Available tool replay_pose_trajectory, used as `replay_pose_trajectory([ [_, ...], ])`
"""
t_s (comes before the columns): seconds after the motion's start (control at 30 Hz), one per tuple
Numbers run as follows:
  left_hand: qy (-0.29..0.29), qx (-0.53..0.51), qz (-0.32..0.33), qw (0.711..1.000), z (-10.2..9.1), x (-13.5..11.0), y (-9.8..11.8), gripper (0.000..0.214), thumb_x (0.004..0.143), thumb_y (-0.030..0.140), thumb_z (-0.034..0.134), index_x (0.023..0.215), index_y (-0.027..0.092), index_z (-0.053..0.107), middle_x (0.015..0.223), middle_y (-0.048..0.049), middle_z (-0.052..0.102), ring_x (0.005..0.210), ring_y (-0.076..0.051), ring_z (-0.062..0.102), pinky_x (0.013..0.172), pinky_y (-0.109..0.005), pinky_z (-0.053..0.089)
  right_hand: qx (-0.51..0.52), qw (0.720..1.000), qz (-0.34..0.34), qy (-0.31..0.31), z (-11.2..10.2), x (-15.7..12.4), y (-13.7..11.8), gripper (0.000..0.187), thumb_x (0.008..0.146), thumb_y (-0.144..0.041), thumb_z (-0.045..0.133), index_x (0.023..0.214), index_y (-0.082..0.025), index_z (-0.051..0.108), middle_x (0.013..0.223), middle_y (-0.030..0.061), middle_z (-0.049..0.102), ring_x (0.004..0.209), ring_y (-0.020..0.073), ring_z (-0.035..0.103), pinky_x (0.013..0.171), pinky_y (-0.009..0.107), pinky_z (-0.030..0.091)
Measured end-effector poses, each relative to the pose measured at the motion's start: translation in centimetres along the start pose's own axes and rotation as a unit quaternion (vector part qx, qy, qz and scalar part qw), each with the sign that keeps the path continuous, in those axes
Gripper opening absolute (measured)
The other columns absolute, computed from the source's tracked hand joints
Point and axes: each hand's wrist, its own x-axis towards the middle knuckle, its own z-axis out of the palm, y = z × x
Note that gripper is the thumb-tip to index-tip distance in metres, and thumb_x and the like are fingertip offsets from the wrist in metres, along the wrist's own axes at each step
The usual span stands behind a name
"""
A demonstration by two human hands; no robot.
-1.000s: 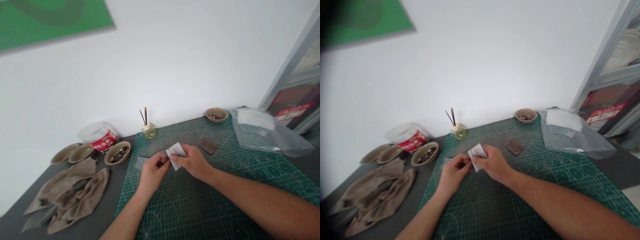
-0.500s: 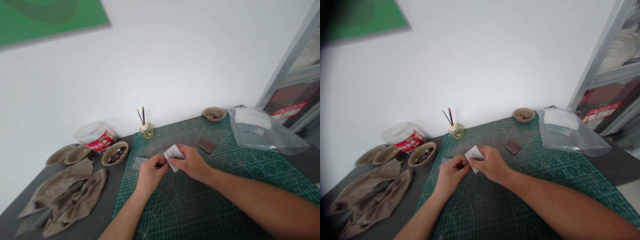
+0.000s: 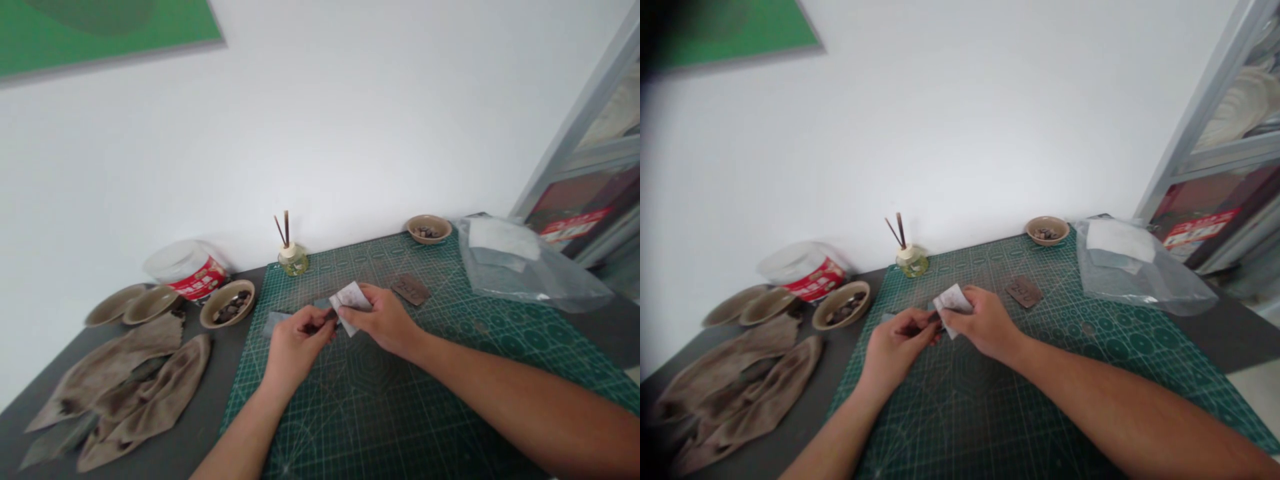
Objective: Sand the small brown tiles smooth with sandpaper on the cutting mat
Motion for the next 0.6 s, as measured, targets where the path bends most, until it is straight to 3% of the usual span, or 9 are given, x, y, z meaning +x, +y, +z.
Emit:
replay_pose_trajectory([
  [0.07, 0.006, 0.024, 0.008, 1.000, -0.04, -0.04, -0.05, 0.014, 0.078, 0.029, 0.067, 0.069, 0.018, 0.063, 0.061, 0.0010, 0.066, 0.057, -0.014, 0.060, 0.053, -0.022, 0.044, 0.010, 1.000, -0.008, -0.021, 0.05, -0.05, 0.00, 0.015, 0.083, -0.032, 0.065, 0.086, -0.018, 0.069, 0.081, 0.0011, 0.066, 0.074, 0.0153, 0.060, 0.066, 0.023, 0.044],
  [0.47, 0.010, 0.033, 0.019, 0.999, 0.09, 0.10, -0.56, 0.016, 0.079, 0.031, 0.065, 0.071, 0.017, 0.061, 0.059, 0.0031, 0.057, 0.054, -0.011, 0.053, 0.052, -0.020, 0.039, 0.008, 1.000, 0.014, 0.009, -0.05, 0.06, -0.02, 0.017, 0.083, -0.032, 0.064, 0.085, -0.016, 0.069, 0.078, 0.0011, 0.067, 0.070, 0.0150, 0.059, 0.063, 0.023, 0.042],
  [0.6, 0.013, 0.052, 0.039, 0.998, 0.27, 0.02, -0.58, 0.014, 0.078, 0.029, 0.065, 0.070, 0.017, 0.061, 0.061, 0.0030, 0.058, 0.056, -0.011, 0.052, 0.053, -0.020, 0.039, 0.030, 0.999, 0.010, -0.011, -0.06, 0.10, 0.19, 0.018, 0.082, -0.033, 0.064, 0.088, -0.017, 0.070, 0.082, 0.0015, 0.069, 0.074, 0.0159, 0.061, 0.065, 0.023, 0.044],
])
